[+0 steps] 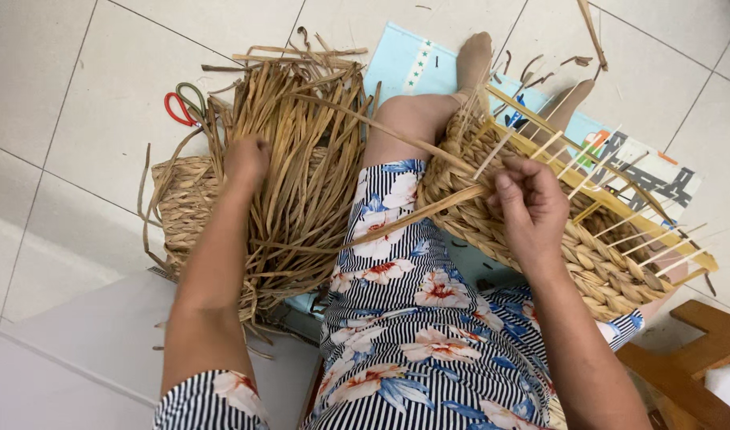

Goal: The person weaves a basket by hand, threading and wrapping long strips of dried plant material around a structured frame.

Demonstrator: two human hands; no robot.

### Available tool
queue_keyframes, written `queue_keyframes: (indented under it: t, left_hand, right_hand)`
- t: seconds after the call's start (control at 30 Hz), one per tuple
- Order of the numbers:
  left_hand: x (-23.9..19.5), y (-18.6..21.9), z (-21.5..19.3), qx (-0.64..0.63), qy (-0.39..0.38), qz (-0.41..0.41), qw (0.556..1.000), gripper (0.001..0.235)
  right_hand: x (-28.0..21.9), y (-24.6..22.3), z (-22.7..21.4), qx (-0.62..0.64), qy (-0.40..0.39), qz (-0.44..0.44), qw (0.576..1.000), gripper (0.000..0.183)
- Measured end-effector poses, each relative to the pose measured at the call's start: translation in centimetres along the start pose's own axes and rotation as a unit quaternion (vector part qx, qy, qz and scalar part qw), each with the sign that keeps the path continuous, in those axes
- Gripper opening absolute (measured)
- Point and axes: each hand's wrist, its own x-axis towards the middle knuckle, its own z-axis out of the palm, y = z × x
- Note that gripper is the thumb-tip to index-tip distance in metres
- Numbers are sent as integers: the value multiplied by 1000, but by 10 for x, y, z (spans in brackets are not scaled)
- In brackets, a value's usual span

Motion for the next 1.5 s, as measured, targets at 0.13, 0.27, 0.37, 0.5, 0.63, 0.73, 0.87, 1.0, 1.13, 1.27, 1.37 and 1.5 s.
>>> queue_keyframes:
  t: [0.13, 0.27, 0.37, 0.5, 0.63, 0.73, 0.87, 1.0, 1.13, 1.27, 1.37, 1.5]
  left_hand:
    - [-18, -9, 45, 14, 23, -44, 999, 19]
    - [-17, -11, 53, 22, 4, -37, 999, 27]
    - [-5, -17, 58, 44, 38, -31, 998, 18]
    - [-8, -18, 49, 15, -22, -54, 998, 22]
    - [-13, -16, 47, -37, -60, -41, 997, 27]
    - [-6, -20, 58, -54, 20, -44, 997, 24]
    - [1, -17, 69, -43, 46, -80, 995, 30]
    - [17, -12, 75, 12, 22, -102, 994, 16]
    - [24, -14, 75, 32, -15, -110, 993, 13]
    - [16, -18, 70, 7, -35, -94, 995, 13]
    - [15, -9, 67, 19, -29, -108, 994, 10]
    - [-7, 6, 31, -31, 42, -34, 998, 15]
  right_hand:
    - [-4, 0, -1, -5, -10, 18, 1000, 13]
    - [1, -9, 1, -30, -24, 15, 999, 13]
    - [-1, -9, 1, -30, -27, 22, 999, 14]
    - [-3, -1, -1, -13, -29, 23, 999, 13]
    - [-3, 0, -1, -10, -41, 29, 999, 13]
    - [-3, -1, -1, -24, -44, 39, 998, 13]
    - [-7, 0, 1, -44, -39, 35, 998, 14]
    - [-6, 3, 2, -43, -30, 33, 998, 14]
    - [-6, 4, 3, -37, -26, 33, 998, 12]
    - [-7, 3, 5, -63, -27, 25, 997, 12]
    - [-7, 2, 5, -61, -29, 18, 998, 12]
    - [-8, 2, 3, -35, -37, 15, 999, 11]
